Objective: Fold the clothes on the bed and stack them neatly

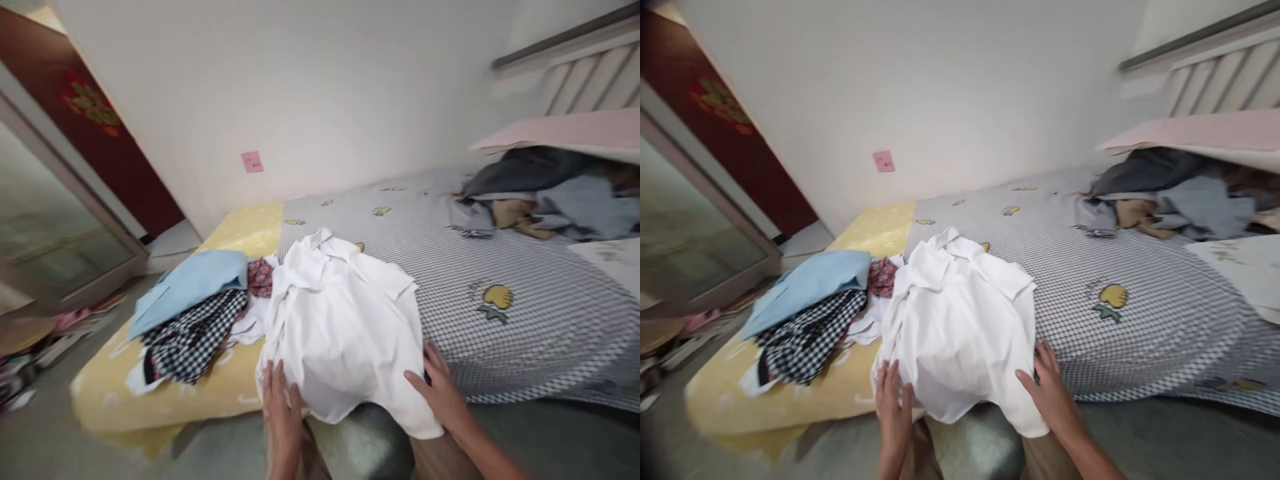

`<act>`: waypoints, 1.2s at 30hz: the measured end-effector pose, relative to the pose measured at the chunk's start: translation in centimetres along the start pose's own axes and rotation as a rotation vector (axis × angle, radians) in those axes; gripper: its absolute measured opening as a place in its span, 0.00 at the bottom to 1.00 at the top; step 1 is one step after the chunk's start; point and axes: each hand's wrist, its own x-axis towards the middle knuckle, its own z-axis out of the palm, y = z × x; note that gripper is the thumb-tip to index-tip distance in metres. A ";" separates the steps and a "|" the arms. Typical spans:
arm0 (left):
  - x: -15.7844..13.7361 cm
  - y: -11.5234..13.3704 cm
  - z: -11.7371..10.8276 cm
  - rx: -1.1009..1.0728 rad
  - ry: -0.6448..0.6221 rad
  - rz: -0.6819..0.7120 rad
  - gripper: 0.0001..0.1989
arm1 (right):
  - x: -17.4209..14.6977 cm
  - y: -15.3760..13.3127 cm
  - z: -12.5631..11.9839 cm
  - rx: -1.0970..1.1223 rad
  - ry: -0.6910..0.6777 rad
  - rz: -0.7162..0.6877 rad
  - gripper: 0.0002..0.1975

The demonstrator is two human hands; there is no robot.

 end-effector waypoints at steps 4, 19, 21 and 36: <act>-1.2 0.1 -1.4 -0.216 0.088 -0.384 0.30 | -2.8 -1.7 -0.6 0.432 -0.108 0.369 0.32; -0.5 3.9 -4.2 -0.325 -0.056 -0.589 0.24 | -1.7 -4.9 0.3 0.997 -0.299 0.802 0.37; -0.3 6.0 -5.7 -0.613 -0.054 -0.645 0.29 | -1.4 -5.2 -0.2 1.041 -0.272 0.813 0.36; 4.7 11.6 -6.8 -0.007 0.207 -0.004 0.51 | 2.5 -5.2 -8.0 0.353 0.516 0.115 0.39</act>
